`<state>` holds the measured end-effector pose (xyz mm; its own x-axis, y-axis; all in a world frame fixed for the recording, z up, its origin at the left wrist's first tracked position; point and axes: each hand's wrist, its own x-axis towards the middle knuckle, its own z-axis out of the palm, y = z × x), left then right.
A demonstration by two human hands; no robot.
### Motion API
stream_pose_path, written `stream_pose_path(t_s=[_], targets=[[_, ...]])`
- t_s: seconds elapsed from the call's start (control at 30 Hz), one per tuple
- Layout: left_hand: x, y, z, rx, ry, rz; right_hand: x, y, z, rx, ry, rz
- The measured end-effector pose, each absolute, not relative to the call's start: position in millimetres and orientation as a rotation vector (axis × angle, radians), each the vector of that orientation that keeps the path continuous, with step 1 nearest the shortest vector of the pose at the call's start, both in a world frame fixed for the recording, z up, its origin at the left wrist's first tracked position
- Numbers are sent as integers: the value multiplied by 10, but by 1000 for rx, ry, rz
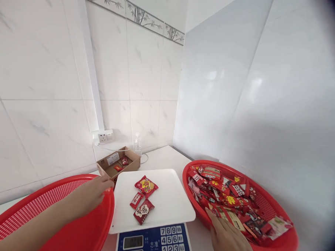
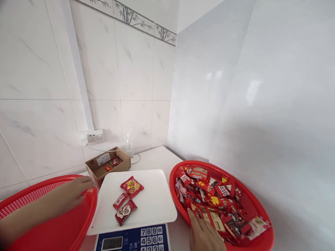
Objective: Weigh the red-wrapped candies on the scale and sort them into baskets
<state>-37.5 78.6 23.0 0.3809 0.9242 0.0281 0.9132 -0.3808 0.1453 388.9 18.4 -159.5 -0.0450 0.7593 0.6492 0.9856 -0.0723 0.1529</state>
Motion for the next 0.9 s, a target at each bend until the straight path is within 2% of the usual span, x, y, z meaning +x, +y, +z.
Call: stream_pose_path(t_s=[0.13,0.3,0.5,0.9], targets=[[-438,704,143,2386,1748,83,3885,183,-1601,-1892,-1831,-858],[132,748,-38,2408,1492,51,3855,173,-1555,-1868,-1809,-851],[720,996,-283,2506,1341,-179,3816,146,-1494,-1867,-1811,-852],[915,1249,-426,2748,1437,67,3721,132,-1430,-1924,-1744,-865]])
